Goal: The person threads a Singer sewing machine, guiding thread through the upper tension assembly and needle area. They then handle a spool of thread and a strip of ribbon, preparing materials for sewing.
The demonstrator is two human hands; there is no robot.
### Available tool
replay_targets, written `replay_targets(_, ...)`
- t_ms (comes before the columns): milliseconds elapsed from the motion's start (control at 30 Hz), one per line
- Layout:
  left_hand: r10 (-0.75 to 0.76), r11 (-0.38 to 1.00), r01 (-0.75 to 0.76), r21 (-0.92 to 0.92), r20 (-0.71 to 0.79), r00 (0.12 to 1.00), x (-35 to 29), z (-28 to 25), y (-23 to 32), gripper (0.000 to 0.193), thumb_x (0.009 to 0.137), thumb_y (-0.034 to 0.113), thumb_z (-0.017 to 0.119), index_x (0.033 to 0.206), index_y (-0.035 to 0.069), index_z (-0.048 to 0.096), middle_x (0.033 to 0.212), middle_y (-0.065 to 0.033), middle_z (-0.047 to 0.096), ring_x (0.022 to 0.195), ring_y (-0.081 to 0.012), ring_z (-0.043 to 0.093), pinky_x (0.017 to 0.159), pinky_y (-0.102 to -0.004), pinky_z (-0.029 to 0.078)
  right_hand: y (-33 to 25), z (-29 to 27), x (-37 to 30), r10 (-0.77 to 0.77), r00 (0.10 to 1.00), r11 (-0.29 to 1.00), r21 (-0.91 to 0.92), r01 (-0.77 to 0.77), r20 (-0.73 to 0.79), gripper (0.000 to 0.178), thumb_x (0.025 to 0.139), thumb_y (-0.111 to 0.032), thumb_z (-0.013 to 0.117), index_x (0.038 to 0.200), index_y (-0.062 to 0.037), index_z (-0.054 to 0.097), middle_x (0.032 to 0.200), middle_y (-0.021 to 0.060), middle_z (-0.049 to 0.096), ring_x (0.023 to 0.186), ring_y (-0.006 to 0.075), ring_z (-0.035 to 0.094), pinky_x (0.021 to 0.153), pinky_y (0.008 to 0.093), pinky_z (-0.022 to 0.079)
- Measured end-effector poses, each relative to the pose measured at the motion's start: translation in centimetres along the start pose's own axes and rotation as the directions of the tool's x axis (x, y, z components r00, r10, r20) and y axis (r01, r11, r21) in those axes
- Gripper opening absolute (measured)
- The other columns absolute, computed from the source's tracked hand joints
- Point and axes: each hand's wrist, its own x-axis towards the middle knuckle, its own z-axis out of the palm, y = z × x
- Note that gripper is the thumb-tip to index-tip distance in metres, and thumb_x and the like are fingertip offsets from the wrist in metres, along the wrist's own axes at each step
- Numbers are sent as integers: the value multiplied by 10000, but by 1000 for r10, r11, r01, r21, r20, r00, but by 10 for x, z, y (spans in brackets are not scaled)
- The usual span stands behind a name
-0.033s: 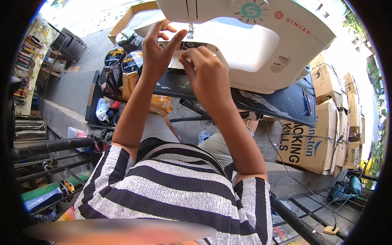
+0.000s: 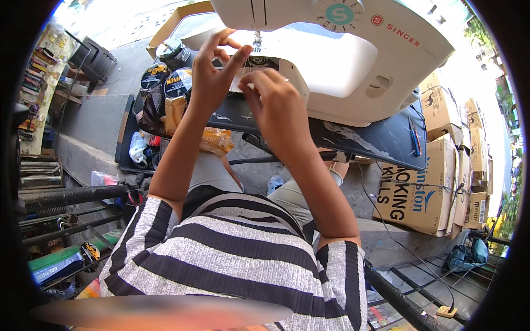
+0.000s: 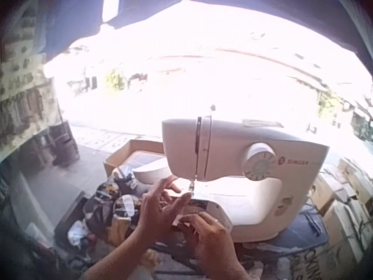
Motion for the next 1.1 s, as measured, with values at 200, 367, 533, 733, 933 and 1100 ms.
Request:
replay_targets(200,-78,798,262,-543,337,938,-43,-22,24,615,964,211,670,1479,-3,412,1089,-122,710,923,-103,652,801,-233,518,-9,3,-40,-16,980,997,72,2,198,219,858,-76,709,1071,-40,674,920,110,700,850,255,686,773,383,512)
replay_targets(367,-347,508,677,-532,593,726,-81,-51,28,545,972,226,662,1433,6,474,1020,-103,725,902,-127,694,829,-261,542,-12,-5,-87,108,884,920,292,-262,454,347,851,-77,728,1188,-32,660,1081,116,713,1013,250,687,933,359,501)
replay_targets(533,-412,432,769,-472,654,634,-125,-67,28,379,1004,194,603,1324,-8,589,926,-80,715,829,-110,671,782,-254,545,-4,-33,-131,228,884,898,263,-353,408,334,864,-88,733,1187,-27,673,1172,108,705,1076,236,672,947,343,501)
replay_targets(733,-439,538,732,-417,602,666,-156,-75,30,285,1020,168,577,1206,-30,666,828,-58,699,738,-79,644,652,-201,510,70,-145,-157,289,900,879,-282,-385,-327,186,932,-54,663,1100,-100,730,985,28,720,864,88,651,645,211,481)
replay_targets(933,-475,534,728,-429,559,679,-168,-83,25,252,1013,136,586,1156,-48,681,835,-70,705,743,-75,651,621,-180,491,166,-217,-168,257,804,427,-684,-592,-536,513,964,-471,591,1273,-67,655,1202,140,629,1137,357,574,1015,481,406)
replay_targets(1100,-516,548,726,-415,515,684,-173,-90,23,225,1001,136,607,1107,-41,698,865,-85,718,753,-82,654,630,-190,494,196,-239,-176,364,827,522,-642,-562,-428,356,957,-304,650,1193,-38,670,1116,116,649,917,263,616,830,386,485)
